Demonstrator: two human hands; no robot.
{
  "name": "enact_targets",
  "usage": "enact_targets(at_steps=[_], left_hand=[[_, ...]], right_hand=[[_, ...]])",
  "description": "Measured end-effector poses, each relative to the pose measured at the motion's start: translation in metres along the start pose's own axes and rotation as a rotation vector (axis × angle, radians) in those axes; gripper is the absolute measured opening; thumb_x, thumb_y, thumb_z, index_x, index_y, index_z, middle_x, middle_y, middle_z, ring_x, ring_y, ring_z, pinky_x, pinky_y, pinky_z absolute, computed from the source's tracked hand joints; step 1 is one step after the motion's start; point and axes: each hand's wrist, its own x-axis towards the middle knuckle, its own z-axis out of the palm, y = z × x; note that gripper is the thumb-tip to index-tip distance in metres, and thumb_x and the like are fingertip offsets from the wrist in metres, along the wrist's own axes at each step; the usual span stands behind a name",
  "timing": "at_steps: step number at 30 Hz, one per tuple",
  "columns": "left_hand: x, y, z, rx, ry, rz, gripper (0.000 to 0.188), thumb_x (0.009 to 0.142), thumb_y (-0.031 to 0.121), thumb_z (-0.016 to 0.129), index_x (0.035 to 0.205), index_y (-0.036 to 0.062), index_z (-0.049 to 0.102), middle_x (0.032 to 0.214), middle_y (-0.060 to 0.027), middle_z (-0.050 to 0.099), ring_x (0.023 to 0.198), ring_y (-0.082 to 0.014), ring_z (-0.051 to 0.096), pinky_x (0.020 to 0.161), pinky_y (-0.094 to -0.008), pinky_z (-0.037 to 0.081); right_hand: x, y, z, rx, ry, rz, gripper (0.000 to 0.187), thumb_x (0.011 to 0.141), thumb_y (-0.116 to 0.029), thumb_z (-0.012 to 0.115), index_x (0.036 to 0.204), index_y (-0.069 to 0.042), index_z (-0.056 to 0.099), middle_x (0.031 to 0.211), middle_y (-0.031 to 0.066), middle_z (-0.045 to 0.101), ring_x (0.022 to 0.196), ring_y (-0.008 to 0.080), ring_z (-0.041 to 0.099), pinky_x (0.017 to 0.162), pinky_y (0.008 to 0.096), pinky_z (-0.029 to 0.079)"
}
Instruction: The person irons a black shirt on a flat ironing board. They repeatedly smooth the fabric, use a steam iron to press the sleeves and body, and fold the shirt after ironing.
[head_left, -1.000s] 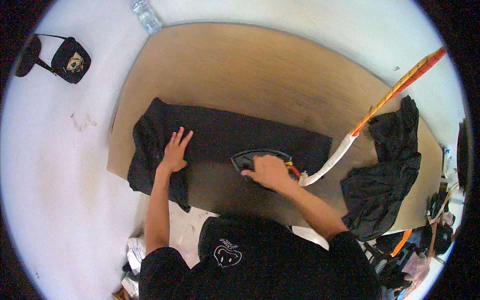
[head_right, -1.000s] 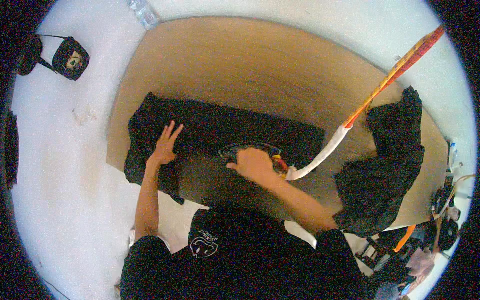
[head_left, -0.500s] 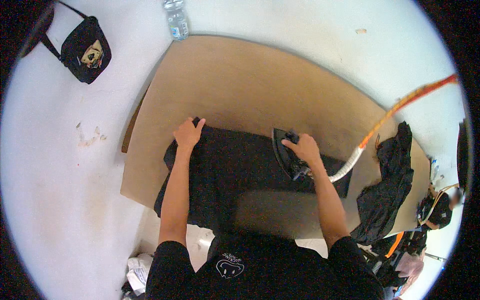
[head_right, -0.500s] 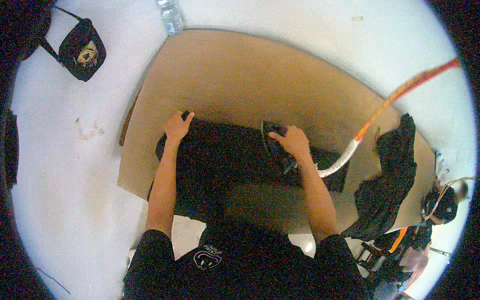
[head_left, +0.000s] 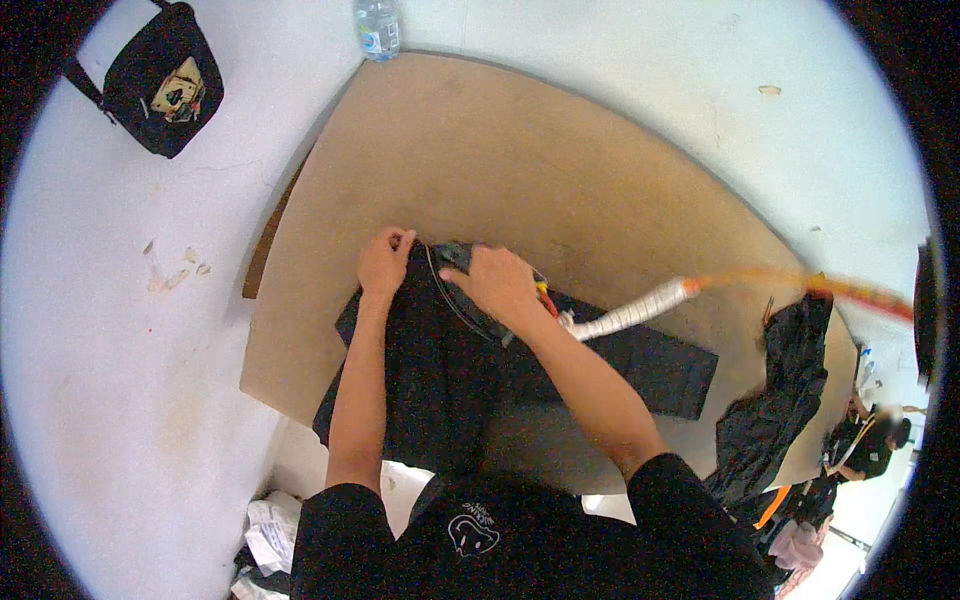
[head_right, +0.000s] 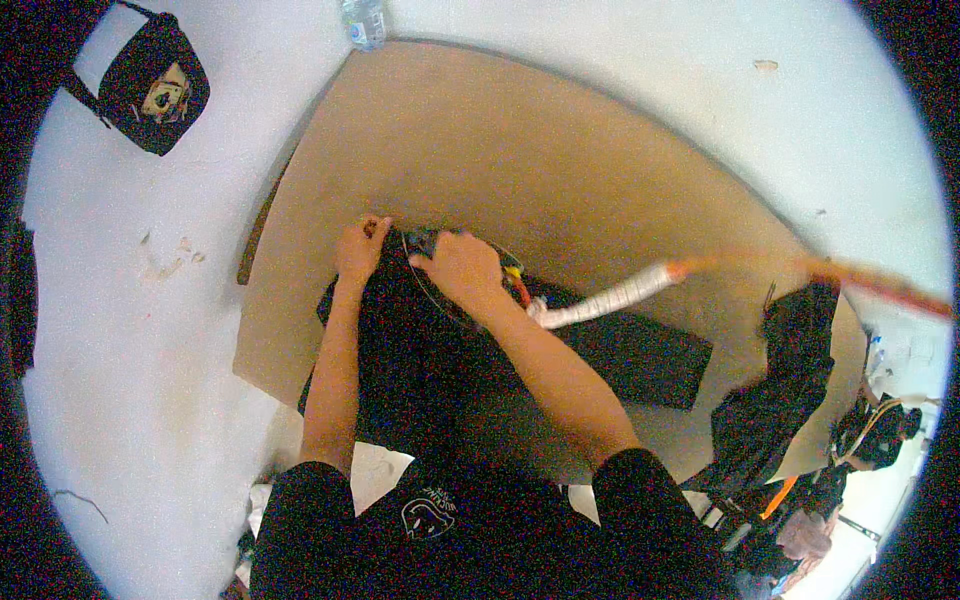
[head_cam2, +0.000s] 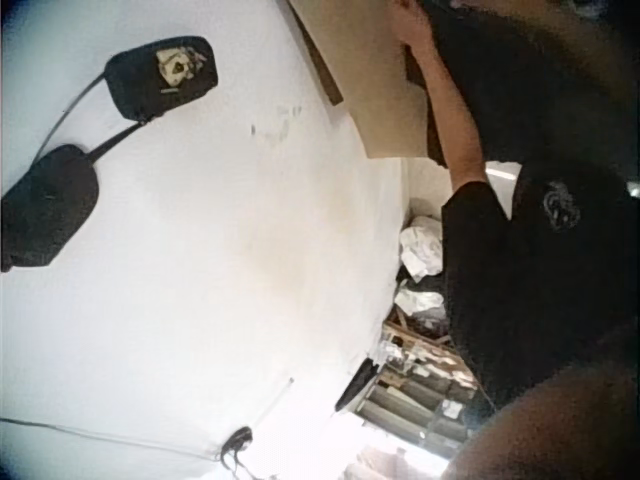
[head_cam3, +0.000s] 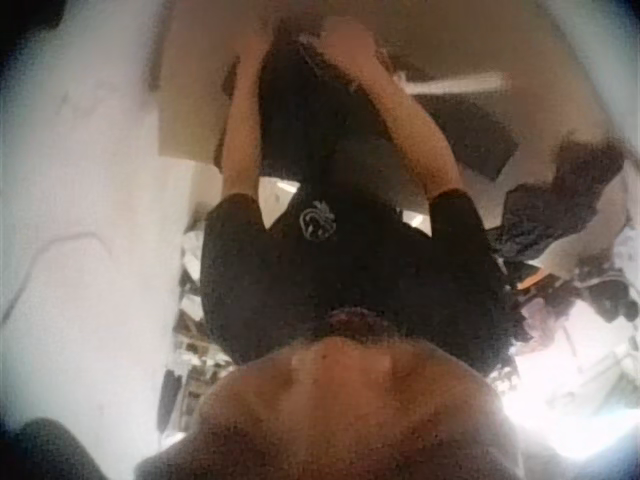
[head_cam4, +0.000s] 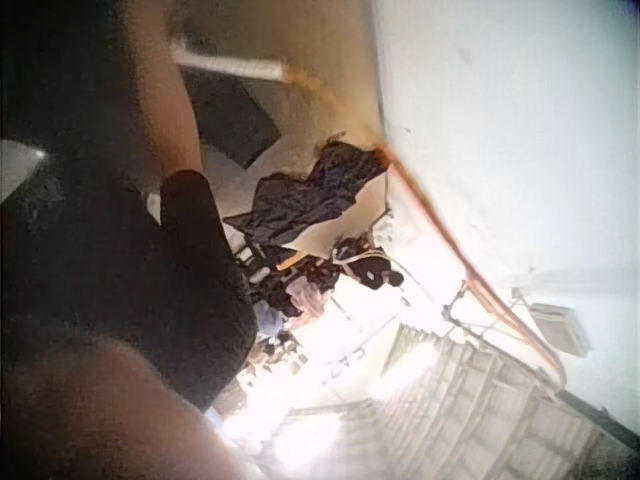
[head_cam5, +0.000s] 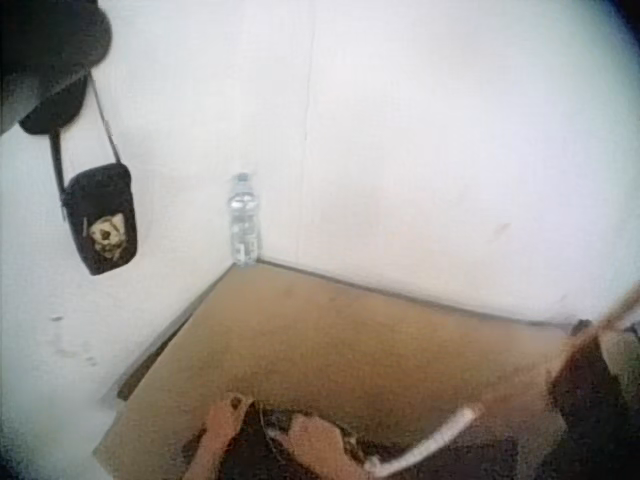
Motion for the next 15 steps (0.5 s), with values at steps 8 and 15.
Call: enact_targets(at_steps=[8, 15], left_hand=[[-0.013, 0.037, 0.011, 0.082, 0.11, 0.532, 0.061, 0.08, 0.045, 0.078, 0.136, 0.0314, 0.059, 0.147, -0.0113, 0.048, 0.134, -0.0348, 0.046, 0.108, -0.0554, 0.038], [0.0, 0.035, 0.028, 0.403, -0.186, 0.414, 0.085, 0.073, 0.064, 0.075, 0.149, 0.0469, 0.039, 0.168, -0.0047, 0.016, 0.153, -0.0357, 0.015, 0.114, -0.0739, 0.01]], right_hand=[[-0.006, 0.012, -0.011, -0.139, -0.307, -0.213, 0.064, 0.082, -0.06, 0.071, 0.094, 0.003, 0.071, 0.095, 0.0259, 0.071, 0.092, 0.0405, 0.07, 0.08, 0.0497, 0.057], [-0.138, 0.039, -0.002, -0.081, -0.411, -0.147, 0.056, 0.082, -0.057, 0.071, 0.09, -0.001, 0.071, 0.081, 0.021, 0.071, 0.079, 0.0392, 0.072, 0.071, 0.0491, 0.059]])
